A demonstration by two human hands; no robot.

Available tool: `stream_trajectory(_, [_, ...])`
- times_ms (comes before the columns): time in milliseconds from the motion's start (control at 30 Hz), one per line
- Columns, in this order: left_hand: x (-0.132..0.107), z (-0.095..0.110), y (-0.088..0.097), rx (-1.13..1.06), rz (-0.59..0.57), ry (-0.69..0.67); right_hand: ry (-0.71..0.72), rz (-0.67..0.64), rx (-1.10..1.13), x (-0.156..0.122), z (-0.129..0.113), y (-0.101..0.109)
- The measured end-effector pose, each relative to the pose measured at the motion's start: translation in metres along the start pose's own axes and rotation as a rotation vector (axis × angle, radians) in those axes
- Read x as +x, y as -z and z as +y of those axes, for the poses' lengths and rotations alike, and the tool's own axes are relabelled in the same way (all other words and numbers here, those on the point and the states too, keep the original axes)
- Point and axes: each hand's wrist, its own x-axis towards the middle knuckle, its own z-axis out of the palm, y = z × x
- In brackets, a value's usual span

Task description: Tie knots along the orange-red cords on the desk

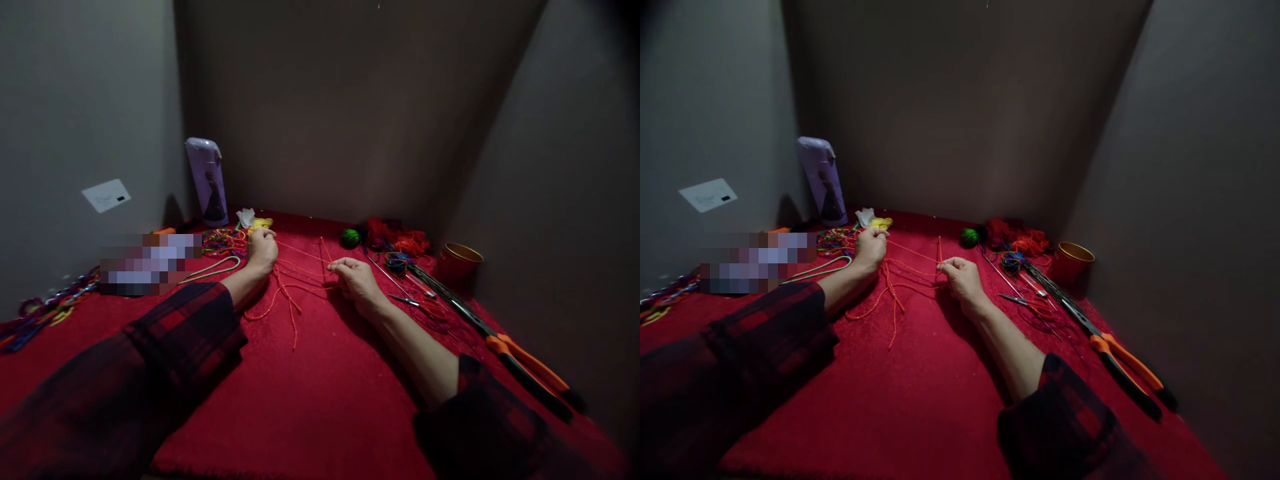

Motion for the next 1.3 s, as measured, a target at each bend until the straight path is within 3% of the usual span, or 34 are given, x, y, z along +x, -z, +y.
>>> stream_trajectory(233, [-0.01, 0.006, 0.001, 0.063, -0.063, -0.015, 0.0, -0.004, -0.002, 0.0, -0.001, -0.001])
stream_trajectory(533, [-0.024, 0.018, 0.004, 0.096, -0.057, -0.286, -0.009, 0.005, -0.02, -0.001, -0.002, -0.002])
stream_trajectory(667, [-0.041, 0.031, 0.002, -0.072, -0.176, -0.395, -0.007, 0.004, -0.039, -0.001, -0.002, -0.003])
stream_trajectory(867, [-0.07, 0.044, -0.007, -0.248, -0.486, -0.314, 0.025, 0.003, -0.05, -0.003, -0.003, -0.004])
stream_trajectory(1033, [-0.076, 0.046, -0.012, -0.399, -0.709, -0.064, 0.03, -0.017, -0.067, -0.006, -0.006, -0.004])
stream_trajectory(1133, [-0.074, 0.045, -0.014, -0.433, -0.732, -0.017, 0.044, -0.035, -0.079, -0.006, -0.006, -0.004])
stream_trajectory(1300, [-0.069, 0.039, -0.018, -0.33, -0.681, -0.227, 0.056, -0.013, -0.088, -0.004, -0.002, -0.003])
